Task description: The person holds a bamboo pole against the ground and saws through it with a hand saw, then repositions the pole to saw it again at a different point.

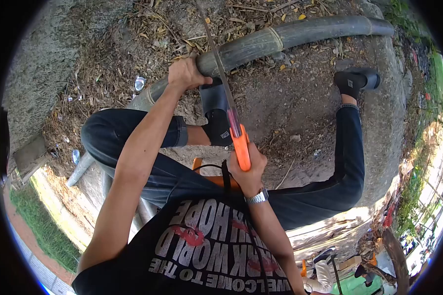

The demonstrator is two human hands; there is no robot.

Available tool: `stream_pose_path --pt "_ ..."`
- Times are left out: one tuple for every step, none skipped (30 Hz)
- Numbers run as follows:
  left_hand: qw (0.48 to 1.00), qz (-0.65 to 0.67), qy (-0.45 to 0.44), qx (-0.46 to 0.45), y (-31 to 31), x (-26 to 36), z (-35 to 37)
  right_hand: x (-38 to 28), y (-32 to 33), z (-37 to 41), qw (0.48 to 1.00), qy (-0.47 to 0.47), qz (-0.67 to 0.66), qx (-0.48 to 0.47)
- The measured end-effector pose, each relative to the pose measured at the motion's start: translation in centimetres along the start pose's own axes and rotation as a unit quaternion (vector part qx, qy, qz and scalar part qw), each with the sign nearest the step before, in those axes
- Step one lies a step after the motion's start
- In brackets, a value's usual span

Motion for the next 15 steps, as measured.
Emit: stream_pose_path --pt "1.000 -0.007 -0.008 -0.008 -0.7 -0.4 -0.1 -1.1 -1.5 -3.1 1.000 -0.010 -0.010 0.007" --pt "1.000 -0.006 -0.025 0.010 -0.4 -0.7 -0.4 -1.8 -2.6 -5.5 1.000 -0.008 -0.020 0.003" --pt "0.999 -0.006 -0.043 0.027 0.0 -0.8 -0.9 -1.6 -2.4 -5.6 1.000 -0.010 -0.026 0.013" --pt "0.999 -0.014 -0.030 0.016 0.1 -0.7 -1.3 -1.4 -1.7 -4.9 0.999 0.005 -0.038 0.008" --pt "0.999 -0.020 -0.036 0.019 0.3 -0.8 -1.4 -1.0 -0.8 -4.3 0.998 0.025 -0.049 0.005" --pt "0.999 -0.017 -0.040 0.015 0.2 -1.0 -1.7 0.2 0.9 -1.9 0.998 0.043 -0.039 0.012" --pt "0.999 -0.013 -0.044 0.009 0.3 -0.9 -1.9 0.7 2.2 -0.4 0.998 0.049 -0.039 0.021" --pt "0.999 0.003 -0.032 0.000 0.5 -0.5 -1.5 0.5 3.6 0.8 0.998 0.060 -0.007 0.030" --pt "1.000 0.004 -0.030 0.000 0.6 0.0 -1.6 0.7 4.1 1.5 0.997 0.071 0.023 0.032" --pt "1.000 -0.005 -0.024 0.017 0.4 0.2 -1.1 1.3 3.3 1.3 0.997 0.067 0.022 0.025" --pt "0.999 -0.017 -0.022 0.030 -0.1 0.2 -0.4 0.5 1.6 -0.6 0.999 0.049 -0.003 0.002" --pt "0.998 -0.007 -0.038 0.041 -0.3 -0.2 -0.3 -0.1 -0.5 -3.8 0.999 0.043 -0.028 -0.013" --pt "0.998 -0.008 -0.038 0.048 -0.4 -0.5 -0.5 -0.4 -2.7 -6.7 0.997 0.073 -0.027 0.011" --pt "0.998 -0.010 -0.043 0.044 -0.3 -0.6 -0.8 -1.2 -3.6 -8.3 0.997 0.058 -0.046 0.019" --pt "0.998 -0.014 -0.050 0.036 -0.1 -0.7 -1.2 -1.3 -3.4 -8.2 0.997 0.058 -0.048 0.024"
Point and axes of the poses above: each hand's wrist, its own z-axis away from the middle knuckle, its own y-axis out of the back of the hand, x = y × z, the point moved 1 cm from there along -z, towards the middle knuckle, and after that the axes turned 13 degrees about z, right-handed, at the moved point
